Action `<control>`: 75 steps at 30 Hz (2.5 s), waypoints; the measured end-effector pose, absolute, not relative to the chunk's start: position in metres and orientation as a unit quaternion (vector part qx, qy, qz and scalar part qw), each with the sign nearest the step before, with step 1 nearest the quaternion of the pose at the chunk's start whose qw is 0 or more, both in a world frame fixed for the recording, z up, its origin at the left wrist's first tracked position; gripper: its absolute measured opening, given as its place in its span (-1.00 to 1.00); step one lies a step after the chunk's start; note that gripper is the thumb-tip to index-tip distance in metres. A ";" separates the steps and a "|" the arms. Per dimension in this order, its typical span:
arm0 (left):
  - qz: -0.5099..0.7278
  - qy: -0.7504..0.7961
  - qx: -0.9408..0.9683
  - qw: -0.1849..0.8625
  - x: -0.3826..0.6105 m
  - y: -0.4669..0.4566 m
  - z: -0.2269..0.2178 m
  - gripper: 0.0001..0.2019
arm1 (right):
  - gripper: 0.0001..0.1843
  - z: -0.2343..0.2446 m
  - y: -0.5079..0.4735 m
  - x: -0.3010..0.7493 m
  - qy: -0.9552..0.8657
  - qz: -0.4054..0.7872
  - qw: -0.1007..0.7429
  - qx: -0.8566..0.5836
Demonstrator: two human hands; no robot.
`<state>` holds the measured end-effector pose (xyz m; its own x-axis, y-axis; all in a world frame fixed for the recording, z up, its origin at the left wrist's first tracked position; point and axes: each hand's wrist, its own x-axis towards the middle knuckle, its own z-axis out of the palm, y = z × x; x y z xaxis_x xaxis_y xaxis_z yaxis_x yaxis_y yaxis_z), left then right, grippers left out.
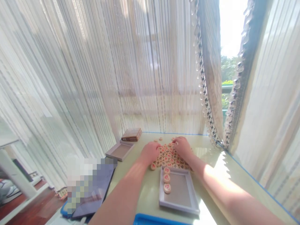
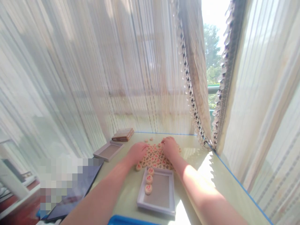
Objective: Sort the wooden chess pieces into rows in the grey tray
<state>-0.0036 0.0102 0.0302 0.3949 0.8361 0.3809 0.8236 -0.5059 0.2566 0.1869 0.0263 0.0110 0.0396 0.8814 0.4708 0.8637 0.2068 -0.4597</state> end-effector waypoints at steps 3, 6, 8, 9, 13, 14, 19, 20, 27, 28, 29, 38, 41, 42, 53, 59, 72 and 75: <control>0.249 0.491 0.835 -0.004 -0.009 0.009 0.027 -0.69 | -0.68 0.017 0.021 0.188 -0.662 0.003 0.378 -0.647; 0.267 0.500 0.824 -0.004 -0.013 0.010 0.027 -0.68 | -0.67 0.026 0.013 0.190 -0.644 0.042 0.403 -0.649; 0.270 0.528 0.805 0.000 -0.016 0.012 0.027 -0.67 | -0.67 0.027 0.005 0.194 -0.659 0.043 0.401 -0.635; 0.268 0.545 0.794 0.001 -0.017 0.013 0.027 -0.66 | -0.68 0.025 0.001 0.196 -0.668 0.038 0.394 -0.630; 0.244 0.587 0.772 0.009 -0.020 0.016 0.028 -0.58 | -0.68 0.011 -0.009 0.212 -0.679 0.007 0.351 -0.645; 0.243 0.587 0.772 0.011 -0.020 0.015 0.029 -0.57 | -0.68 0.008 -0.009 0.216 -0.685 -0.001 0.336 -0.646; 0.247 0.575 0.780 0.016 -0.019 0.011 0.029 -0.56 | -0.70 0.009 -0.009 0.222 -0.693 -0.030 0.287 -0.660; 0.246 0.574 0.781 0.016 -0.018 0.011 0.029 -0.57 | -0.70 0.011 -0.010 0.221 -0.694 -0.035 0.283 -0.662; 0.238 0.587 0.774 0.020 -0.017 0.016 0.024 -0.63 | -0.72 0.016 -0.020 0.209 -0.713 -0.057 0.284 -0.639; 0.240 0.583 0.776 0.017 -0.017 0.016 0.023 -0.64 | -0.72 0.016 -0.020 0.209 -0.712 -0.061 0.286 -0.638; 0.242 0.576 0.781 0.013 -0.017 0.017 0.022 -0.65 | -0.71 0.016 -0.020 0.209 -0.710 -0.063 0.289 -0.639; 0.238 0.560 0.793 -0.003 -0.015 0.018 0.020 -0.71 | -0.71 0.014 -0.018 0.210 -0.707 -0.050 0.259 -0.656; 0.235 0.562 0.793 0.004 -0.014 0.016 0.022 -0.71 | -0.71 0.013 -0.017 0.212 -0.695 -0.036 0.266 -0.666; 0.234 0.564 0.792 0.004 -0.014 0.016 0.022 -0.71 | -0.71 0.013 -0.017 0.213 -0.693 -0.034 0.269 -0.668; 0.240 0.530 0.813 -0.022 -0.009 0.010 0.024 -0.73 | -0.70 0.015 -0.019 0.212 -0.701 -0.038 0.269 -0.659; 0.230 0.529 0.817 -0.011 -0.008 0.009 0.024 -0.74 | -0.69 0.016 -0.020 0.210 -0.714 -0.050 0.250 -0.652; 0.228 0.524 0.820 -0.013 -0.005 0.010 0.024 -0.74 | -0.69 0.020 -0.021 0.207 -0.726 -0.056 0.236 -0.644; 0.223 0.523 0.823 -0.009 -0.006 0.009 0.023 -0.74 | -0.70 0.019 -0.020 0.206 -0.722 -0.059 0.236 -0.648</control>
